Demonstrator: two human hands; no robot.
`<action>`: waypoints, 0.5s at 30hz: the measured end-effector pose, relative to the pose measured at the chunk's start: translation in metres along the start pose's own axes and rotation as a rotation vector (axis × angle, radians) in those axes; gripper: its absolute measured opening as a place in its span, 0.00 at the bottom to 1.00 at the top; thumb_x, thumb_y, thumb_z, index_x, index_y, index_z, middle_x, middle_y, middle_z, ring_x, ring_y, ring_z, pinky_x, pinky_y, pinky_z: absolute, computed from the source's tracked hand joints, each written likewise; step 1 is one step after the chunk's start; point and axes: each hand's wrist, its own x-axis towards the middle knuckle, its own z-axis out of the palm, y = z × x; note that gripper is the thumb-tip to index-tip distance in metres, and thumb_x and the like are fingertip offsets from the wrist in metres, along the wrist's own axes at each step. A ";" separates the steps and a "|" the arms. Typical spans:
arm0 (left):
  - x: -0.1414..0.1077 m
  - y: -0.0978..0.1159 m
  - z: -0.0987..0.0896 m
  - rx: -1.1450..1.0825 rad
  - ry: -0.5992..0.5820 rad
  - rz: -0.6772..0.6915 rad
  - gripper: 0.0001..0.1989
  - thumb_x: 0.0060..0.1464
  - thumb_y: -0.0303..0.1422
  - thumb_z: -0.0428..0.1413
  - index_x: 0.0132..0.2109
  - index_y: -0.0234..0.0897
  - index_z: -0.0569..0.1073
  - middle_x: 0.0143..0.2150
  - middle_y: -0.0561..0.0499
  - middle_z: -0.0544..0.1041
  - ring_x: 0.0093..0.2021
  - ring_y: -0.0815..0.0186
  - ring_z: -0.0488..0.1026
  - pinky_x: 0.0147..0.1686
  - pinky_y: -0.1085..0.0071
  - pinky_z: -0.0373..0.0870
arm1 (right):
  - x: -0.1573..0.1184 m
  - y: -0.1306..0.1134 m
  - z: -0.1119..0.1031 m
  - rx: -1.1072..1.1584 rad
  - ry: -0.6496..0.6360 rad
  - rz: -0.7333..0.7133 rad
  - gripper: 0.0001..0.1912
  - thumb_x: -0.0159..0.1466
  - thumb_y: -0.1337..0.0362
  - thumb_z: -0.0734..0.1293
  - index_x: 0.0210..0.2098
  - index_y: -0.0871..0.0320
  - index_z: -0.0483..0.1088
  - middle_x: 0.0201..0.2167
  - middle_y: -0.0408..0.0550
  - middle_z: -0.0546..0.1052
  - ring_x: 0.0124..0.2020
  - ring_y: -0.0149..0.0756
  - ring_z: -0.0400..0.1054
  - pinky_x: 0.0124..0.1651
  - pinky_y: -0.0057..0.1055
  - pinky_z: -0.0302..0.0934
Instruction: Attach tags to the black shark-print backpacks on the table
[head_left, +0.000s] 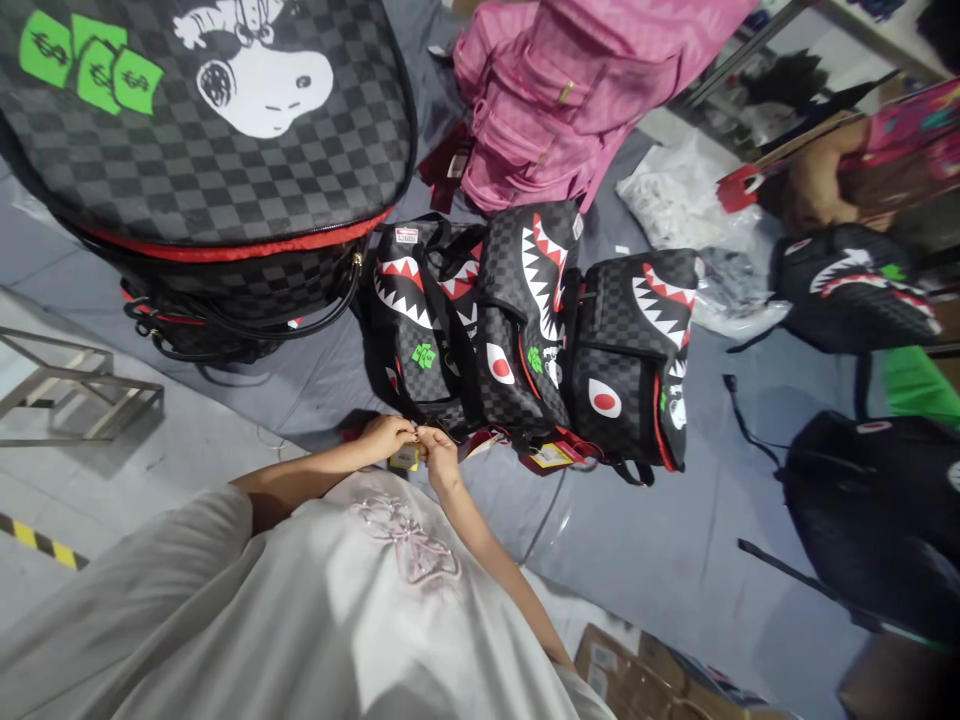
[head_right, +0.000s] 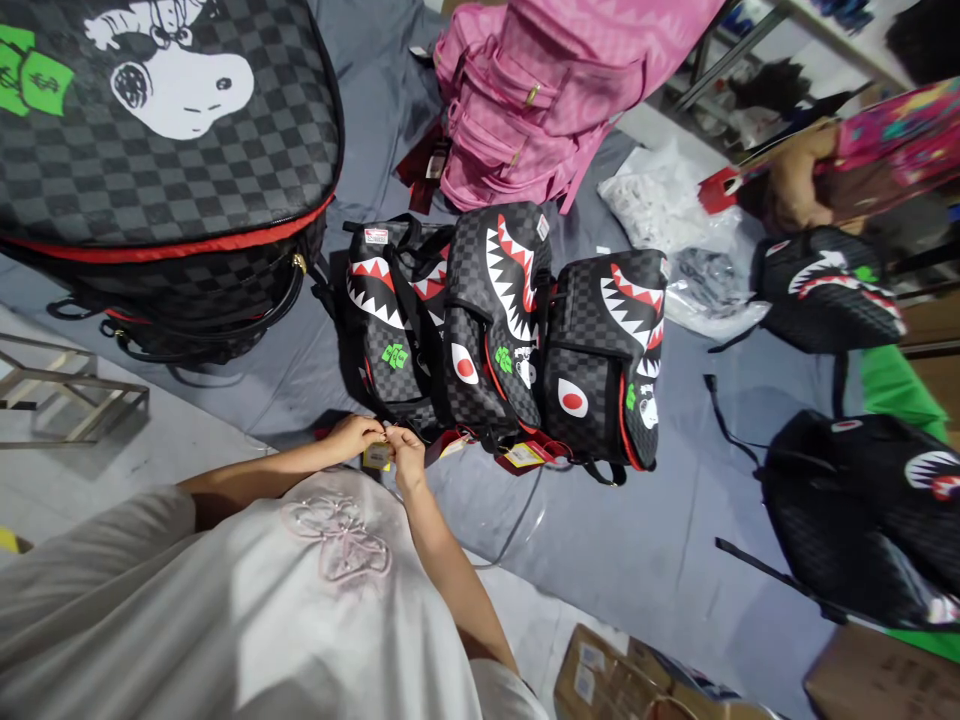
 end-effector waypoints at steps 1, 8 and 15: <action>0.000 0.000 0.000 0.001 0.000 -0.005 0.11 0.59 0.34 0.54 0.38 0.39 0.82 0.35 0.52 0.82 0.34 0.67 0.74 0.35 0.74 0.62 | 0.000 0.001 0.001 0.001 0.004 -0.011 0.23 0.41 0.46 0.78 0.25 0.58 0.72 0.13 0.35 0.64 0.17 0.24 0.50 0.21 0.25 0.42; 0.000 0.002 -0.001 -0.002 -0.013 -0.006 0.12 0.59 0.33 0.53 0.37 0.37 0.81 0.35 0.51 0.81 0.34 0.68 0.72 0.34 0.74 0.59 | 0.002 0.002 0.001 -0.003 -0.007 -0.052 0.23 0.43 0.46 0.77 0.24 0.58 0.72 0.14 0.36 0.65 0.17 0.24 0.51 0.23 0.26 0.45; 0.001 -0.002 0.001 -0.024 -0.050 -0.075 0.11 0.59 0.32 0.52 0.37 0.37 0.81 0.35 0.52 0.81 0.34 0.69 0.72 0.35 0.74 0.60 | 0.004 0.006 -0.002 -0.047 0.001 -0.062 0.21 0.45 0.47 0.76 0.24 0.58 0.72 0.15 0.37 0.66 0.18 0.25 0.52 0.24 0.27 0.48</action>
